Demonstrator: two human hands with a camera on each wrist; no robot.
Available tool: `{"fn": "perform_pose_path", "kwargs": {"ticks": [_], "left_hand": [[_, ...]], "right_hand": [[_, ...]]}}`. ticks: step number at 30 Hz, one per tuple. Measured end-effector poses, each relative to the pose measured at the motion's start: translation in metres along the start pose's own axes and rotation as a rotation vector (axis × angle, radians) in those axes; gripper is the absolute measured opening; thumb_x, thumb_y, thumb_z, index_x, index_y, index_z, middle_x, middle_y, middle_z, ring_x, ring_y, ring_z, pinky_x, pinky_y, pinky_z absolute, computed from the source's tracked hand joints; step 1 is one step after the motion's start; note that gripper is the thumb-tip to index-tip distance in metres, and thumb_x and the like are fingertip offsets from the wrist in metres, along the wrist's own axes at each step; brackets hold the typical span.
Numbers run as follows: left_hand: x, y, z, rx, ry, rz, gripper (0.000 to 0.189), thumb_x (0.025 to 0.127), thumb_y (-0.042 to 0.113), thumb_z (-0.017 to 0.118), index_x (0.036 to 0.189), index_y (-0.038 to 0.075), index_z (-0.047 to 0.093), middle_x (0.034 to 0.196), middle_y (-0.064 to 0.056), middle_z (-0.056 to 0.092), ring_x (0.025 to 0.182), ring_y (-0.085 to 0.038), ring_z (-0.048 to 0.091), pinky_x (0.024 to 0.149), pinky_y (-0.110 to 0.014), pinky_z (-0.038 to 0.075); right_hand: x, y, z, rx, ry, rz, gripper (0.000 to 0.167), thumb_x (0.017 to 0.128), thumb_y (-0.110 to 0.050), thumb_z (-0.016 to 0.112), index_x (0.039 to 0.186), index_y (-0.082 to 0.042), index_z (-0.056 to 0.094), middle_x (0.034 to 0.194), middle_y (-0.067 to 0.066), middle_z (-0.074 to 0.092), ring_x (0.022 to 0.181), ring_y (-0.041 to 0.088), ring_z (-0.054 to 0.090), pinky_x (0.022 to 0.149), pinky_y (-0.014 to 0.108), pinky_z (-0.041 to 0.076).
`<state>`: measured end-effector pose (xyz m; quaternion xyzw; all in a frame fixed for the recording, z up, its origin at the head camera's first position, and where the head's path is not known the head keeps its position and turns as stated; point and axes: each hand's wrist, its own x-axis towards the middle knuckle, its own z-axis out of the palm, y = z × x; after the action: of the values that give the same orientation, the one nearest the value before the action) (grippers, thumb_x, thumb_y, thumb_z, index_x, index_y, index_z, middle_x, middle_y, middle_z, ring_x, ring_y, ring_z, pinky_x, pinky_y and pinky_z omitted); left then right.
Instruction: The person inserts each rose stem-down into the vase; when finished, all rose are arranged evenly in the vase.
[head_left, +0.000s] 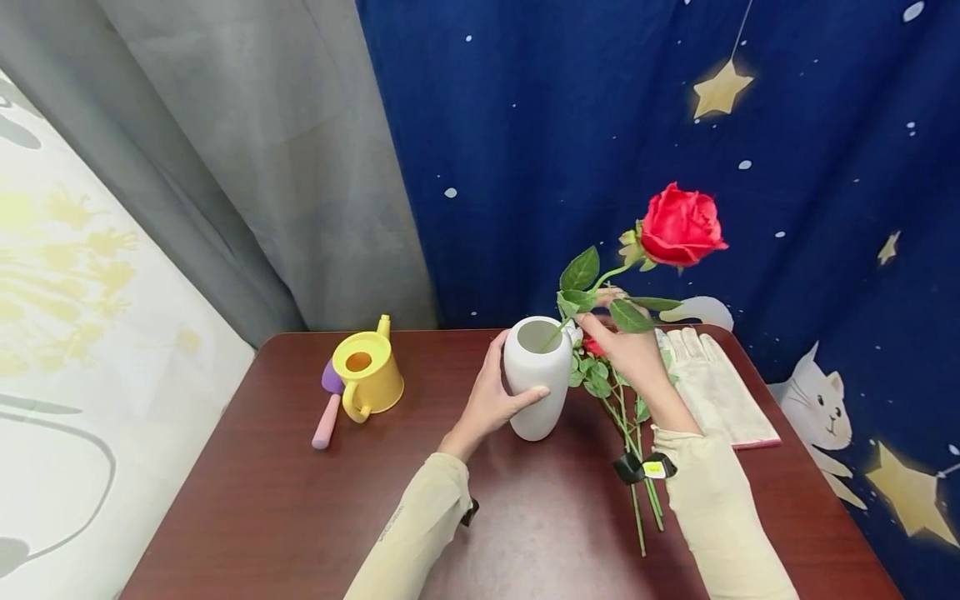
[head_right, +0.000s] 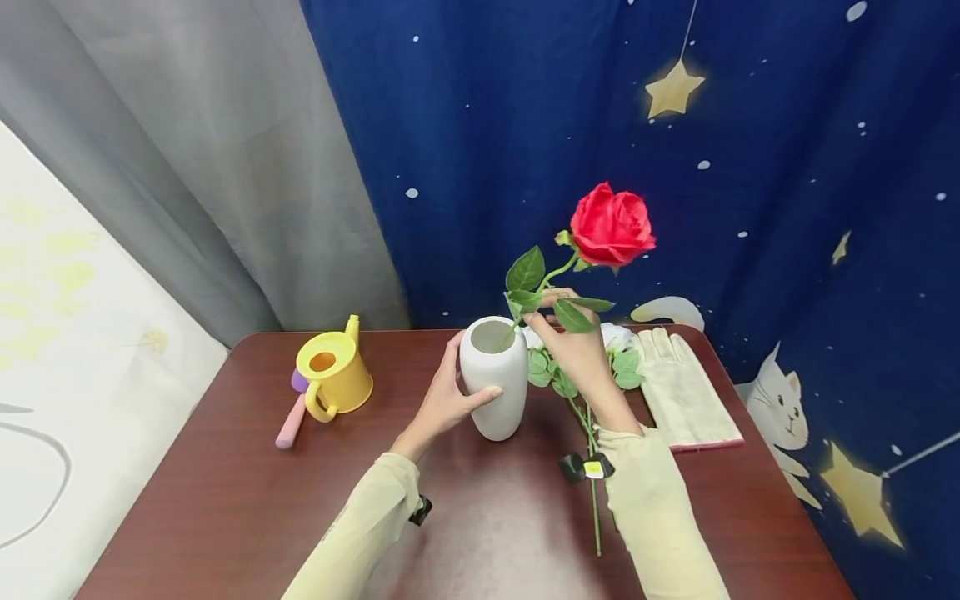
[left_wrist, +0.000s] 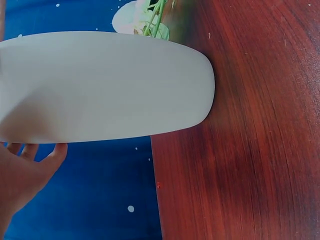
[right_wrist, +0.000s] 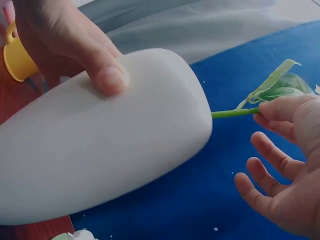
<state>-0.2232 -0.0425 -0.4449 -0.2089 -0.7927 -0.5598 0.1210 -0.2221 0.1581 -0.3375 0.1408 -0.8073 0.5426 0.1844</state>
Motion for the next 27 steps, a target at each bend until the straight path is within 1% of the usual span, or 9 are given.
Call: {"fn": "perform_pose_path", "kwargs": {"ticks": [2,4,6,9,12,16,20,23,27], "left_hand": [[0.0,0.0,0.0,-0.002,-0.001,0.003,0.095,0.067,0.029,0.084,0.143,0.02,0.027,0.133,0.003,0.043,0.117,-0.01,0.043,0.098,-0.037,0.035],[0.001,-0.001,0.001,-0.009,-0.001,0.009,0.096,0.067,0.028,0.084,0.143,0.019,0.026,0.134,0.003,0.042,0.117,-0.011,0.043,0.098,-0.038,0.035],[0.001,-0.001,0.001,-0.011,0.0,0.015,0.096,0.067,0.027,0.084,0.143,0.018,0.027,0.134,0.002,0.042,0.117,-0.012,0.044,0.097,-0.039,0.036],[0.001,-0.001,0.001,-0.017,-0.002,0.021,0.096,0.068,0.026,0.084,0.144,0.015,0.026,0.135,-0.001,0.042,0.117,-0.015,0.044,0.097,-0.04,0.036],[-0.001,0.016,-0.004,-0.024,-0.009,0.014,0.093,0.069,0.02,0.083,0.143,0.009,0.027,0.135,-0.005,0.043,0.118,-0.02,0.044,0.097,-0.041,0.036],[-0.004,0.04,-0.01,-0.029,-0.018,-0.015,0.089,0.07,0.014,0.082,0.141,0.005,0.028,0.134,-0.009,0.044,0.119,-0.024,0.044,0.097,-0.041,0.035],[-0.004,0.041,-0.01,-0.036,-0.02,-0.031,0.09,0.07,0.016,0.082,0.141,0.005,0.029,0.134,-0.009,0.044,0.119,-0.024,0.044,0.098,-0.043,0.035],[-0.005,0.041,-0.01,-0.038,-0.018,-0.034,0.089,0.071,0.016,0.082,0.141,0.005,0.029,0.134,-0.009,0.044,0.118,-0.024,0.045,0.098,-0.043,0.035],[-0.005,0.041,-0.011,-0.037,-0.02,-0.026,0.089,0.071,0.016,0.082,0.141,0.005,0.029,0.134,-0.009,0.044,0.118,-0.024,0.045,0.098,-0.043,0.035]], "right_hand": [[0.0,0.004,0.003,-0.049,-0.021,-0.025,0.026,0.085,-0.009,0.066,0.108,0.001,0.062,0.115,0.013,0.058,0.093,0.027,0.061,0.074,0.019,0.047],[0.001,0.008,0.005,-0.061,-0.064,-0.033,0.03,0.084,-0.011,0.067,0.112,-0.001,0.062,0.118,0.012,0.057,0.099,0.026,0.058,0.079,0.026,0.046],[0.0,0.012,0.003,-0.08,-0.145,-0.016,0.038,0.085,-0.013,0.067,0.12,-0.002,0.058,0.125,0.013,0.051,0.108,0.028,0.053,0.085,0.036,0.045],[-0.004,0.017,-0.002,-0.109,-0.278,0.073,0.058,0.085,-0.021,0.067,0.136,-0.006,0.044,0.137,0.016,0.04,0.121,0.033,0.043,0.094,0.049,0.038],[-0.01,0.023,-0.01,-0.096,-0.367,0.162,0.071,0.086,-0.03,0.066,0.145,-0.012,0.03,0.144,0.016,0.032,0.128,0.035,0.035,0.098,0.053,0.034],[-0.018,0.033,-0.021,0.005,-0.354,0.23,0.076,0.088,-0.029,0.064,0.147,-0.011,0.02,0.145,0.017,0.03,0.131,0.033,0.031,0.101,0.052,0.03],[-0.025,0.052,-0.031,0.066,-0.332,0.303,0.079,0.091,-0.025,0.06,0.148,-0.004,0.009,0.143,0.022,0.032,0.129,0.035,0.033,0.1,0.051,0.031],[-0.033,0.075,-0.037,0.043,-0.343,0.336,0.07,0.093,-0.025,0.058,0.144,0.004,0.02,0.135,0.026,0.041,0.121,0.037,0.043,0.093,0.048,0.04],[-0.049,0.112,-0.042,-0.15,-0.354,0.308,0.045,0.092,-0.019,0.058,0.124,0.01,0.049,0.115,0.026,0.057,0.103,0.036,0.056,0.081,0.041,0.048]]}}
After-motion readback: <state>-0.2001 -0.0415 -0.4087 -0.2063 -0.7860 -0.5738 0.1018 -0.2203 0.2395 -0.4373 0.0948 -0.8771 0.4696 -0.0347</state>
